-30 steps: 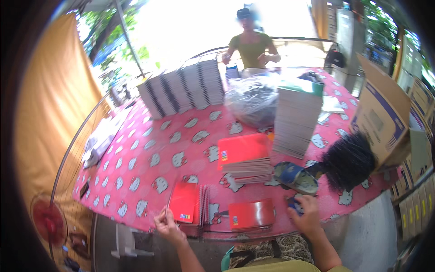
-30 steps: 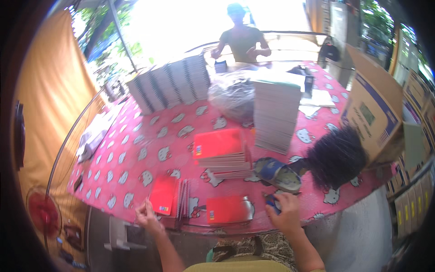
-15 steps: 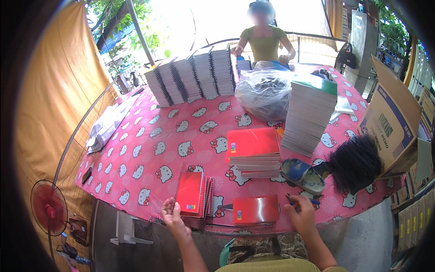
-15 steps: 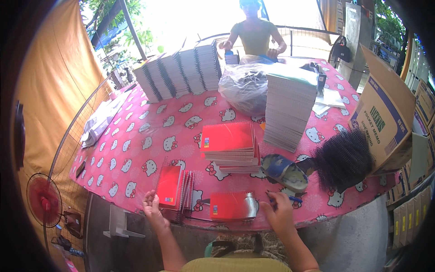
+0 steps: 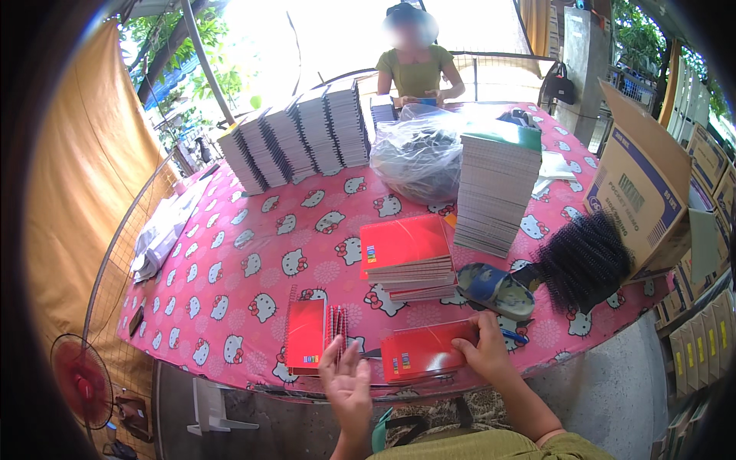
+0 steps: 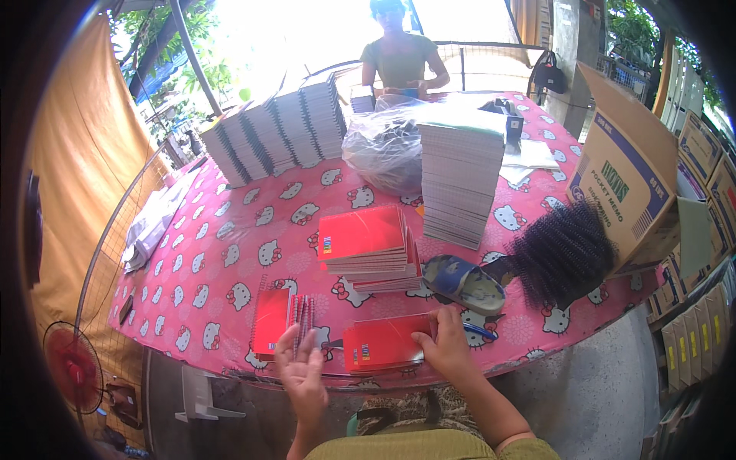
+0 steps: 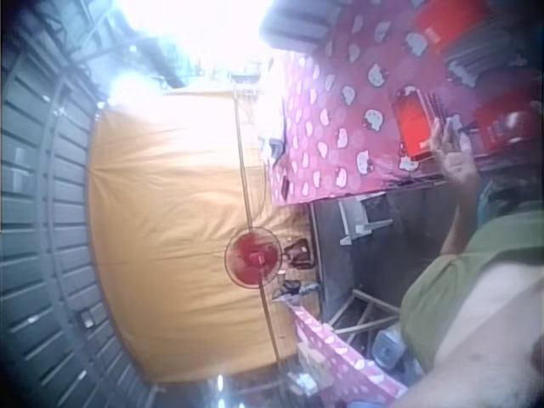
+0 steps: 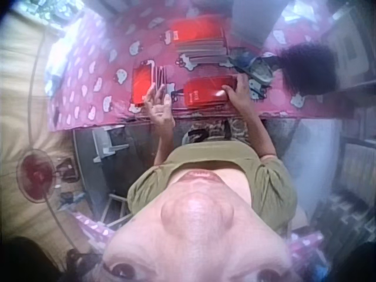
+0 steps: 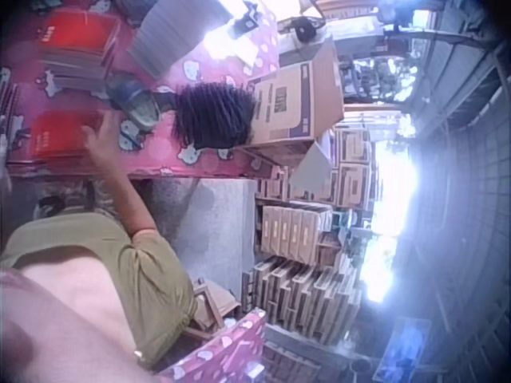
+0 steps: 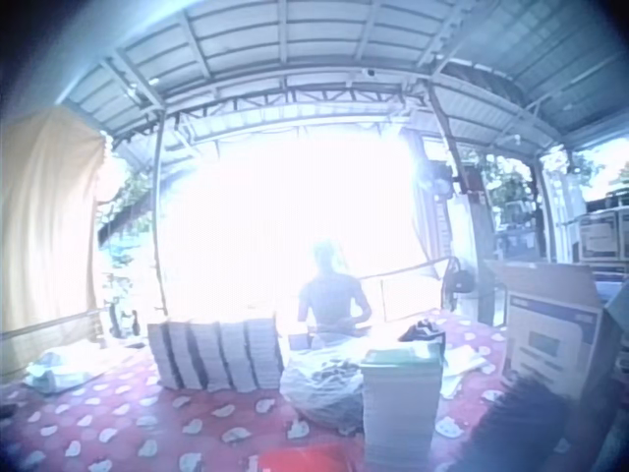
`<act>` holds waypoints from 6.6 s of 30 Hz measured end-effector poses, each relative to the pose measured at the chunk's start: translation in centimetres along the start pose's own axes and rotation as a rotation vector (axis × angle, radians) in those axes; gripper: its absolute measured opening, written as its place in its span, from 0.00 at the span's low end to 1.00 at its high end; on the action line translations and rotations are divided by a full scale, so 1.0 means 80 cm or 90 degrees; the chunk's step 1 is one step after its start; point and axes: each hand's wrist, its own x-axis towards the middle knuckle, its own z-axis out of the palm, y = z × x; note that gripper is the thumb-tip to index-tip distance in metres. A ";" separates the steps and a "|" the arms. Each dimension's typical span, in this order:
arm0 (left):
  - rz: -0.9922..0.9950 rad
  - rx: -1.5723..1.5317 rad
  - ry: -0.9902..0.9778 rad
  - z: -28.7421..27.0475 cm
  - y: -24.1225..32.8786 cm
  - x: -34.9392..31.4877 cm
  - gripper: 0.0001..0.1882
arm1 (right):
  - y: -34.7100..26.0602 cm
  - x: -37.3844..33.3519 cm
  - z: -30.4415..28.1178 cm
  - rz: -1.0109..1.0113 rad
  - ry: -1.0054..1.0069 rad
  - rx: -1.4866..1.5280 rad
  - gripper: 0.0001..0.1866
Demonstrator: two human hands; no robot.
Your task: The person assembles red spiral-bound notebooks by inserting a metal coil into the punched holes and securing it with a stapler. They handle the notebooks one at a time, stacking completed units on the table.
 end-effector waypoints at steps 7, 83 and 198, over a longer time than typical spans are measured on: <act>0.223 0.515 -0.209 0.028 -0.036 -0.004 0.35 | -0.030 -0.021 0.016 -0.037 -0.120 0.353 0.15; 0.332 0.551 -0.230 0.070 -0.021 0.020 0.11 | -0.076 -0.006 -0.059 -0.196 -0.054 0.000 0.08; 0.400 0.293 -0.196 0.038 -0.021 -0.005 0.12 | -0.015 -0.053 -0.077 -0.044 -0.085 -0.064 0.26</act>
